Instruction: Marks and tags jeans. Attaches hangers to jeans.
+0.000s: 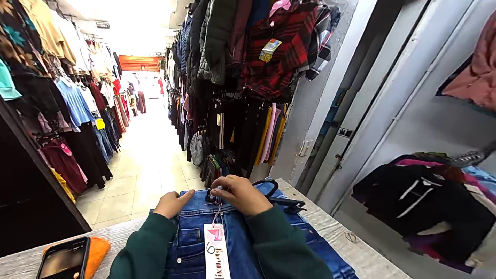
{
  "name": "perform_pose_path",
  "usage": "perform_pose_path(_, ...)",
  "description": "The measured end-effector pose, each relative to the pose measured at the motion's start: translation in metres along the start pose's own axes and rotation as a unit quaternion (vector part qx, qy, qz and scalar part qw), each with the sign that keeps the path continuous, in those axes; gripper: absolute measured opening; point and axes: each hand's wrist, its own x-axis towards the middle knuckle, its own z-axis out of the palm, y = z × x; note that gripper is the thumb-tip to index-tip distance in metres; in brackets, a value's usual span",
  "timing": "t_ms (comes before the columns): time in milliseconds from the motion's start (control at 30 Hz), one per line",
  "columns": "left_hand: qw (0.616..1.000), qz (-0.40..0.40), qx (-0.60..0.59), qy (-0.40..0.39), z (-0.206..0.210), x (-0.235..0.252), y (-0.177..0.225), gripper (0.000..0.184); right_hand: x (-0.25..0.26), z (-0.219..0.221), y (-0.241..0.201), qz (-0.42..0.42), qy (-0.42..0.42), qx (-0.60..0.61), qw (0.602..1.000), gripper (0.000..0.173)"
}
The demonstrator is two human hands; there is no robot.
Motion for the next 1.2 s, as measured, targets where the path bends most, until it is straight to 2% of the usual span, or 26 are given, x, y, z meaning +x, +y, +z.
perform_pose_path(67,0.996,0.058,-0.066,0.017,0.001,0.003,-0.005,0.042,-0.002,-0.001,0.000,-0.034,-0.009,0.003,0.999,0.023)
perform_pose_path(133,0.983,0.120,-0.119,0.066,0.002,0.001,-0.006,0.025,-0.004,-0.001,0.001,-0.058,-0.012,0.010,0.998,0.026)
perform_pose_path(200,0.970,0.175,-0.129,0.105,0.003,-0.008,-0.002,0.023,-0.006,-0.005,-0.001,-0.059,-0.023,0.022,0.998,0.034)
perform_pose_path(233,0.963,0.204,-0.120,0.125,0.004,-0.014,0.001,0.023,-0.005,-0.006,-0.001,-0.065,-0.010,0.019,0.998,0.032)
perform_pose_path(333,0.921,0.318,-0.068,0.212,0.015,-0.031,0.000,0.024,-0.006,-0.012,0.004,-0.125,0.115,0.000,0.985,0.022)
perform_pose_path(400,0.874,0.398,-0.050,0.274,0.023,-0.037,-0.001,0.023,-0.008,-0.024,0.002,-0.154,0.179,0.010,0.972,0.026)
perform_pose_path(467,0.848,0.440,-0.060,0.288,0.027,-0.043,0.001,0.021,-0.013,-0.034,-0.005,-0.170,0.209,0.032,0.963,0.028)
perform_pose_path(633,0.833,0.476,-0.109,0.260,0.032,-0.050,0.007,0.020,-0.015,-0.040,-0.006,-0.234,0.200,0.066,0.949,0.022)
perform_pose_path(933,0.776,0.585,-0.126,0.199,0.028,-0.061,0.013,0.015,-0.016,-0.038,-0.004,-0.249,0.231,0.117,0.933,0.017)
perform_pose_path(1067,0.765,0.601,-0.114,0.200,0.028,-0.061,0.014,0.014,-0.014,-0.033,0.002,-0.252,0.215,0.131,0.934,0.016)
perform_pose_path(1200,0.769,0.586,-0.100,0.235,0.030,-0.064,0.015,0.024,-0.014,-0.032,0.009,-0.255,0.180,0.136,0.940,0.018)
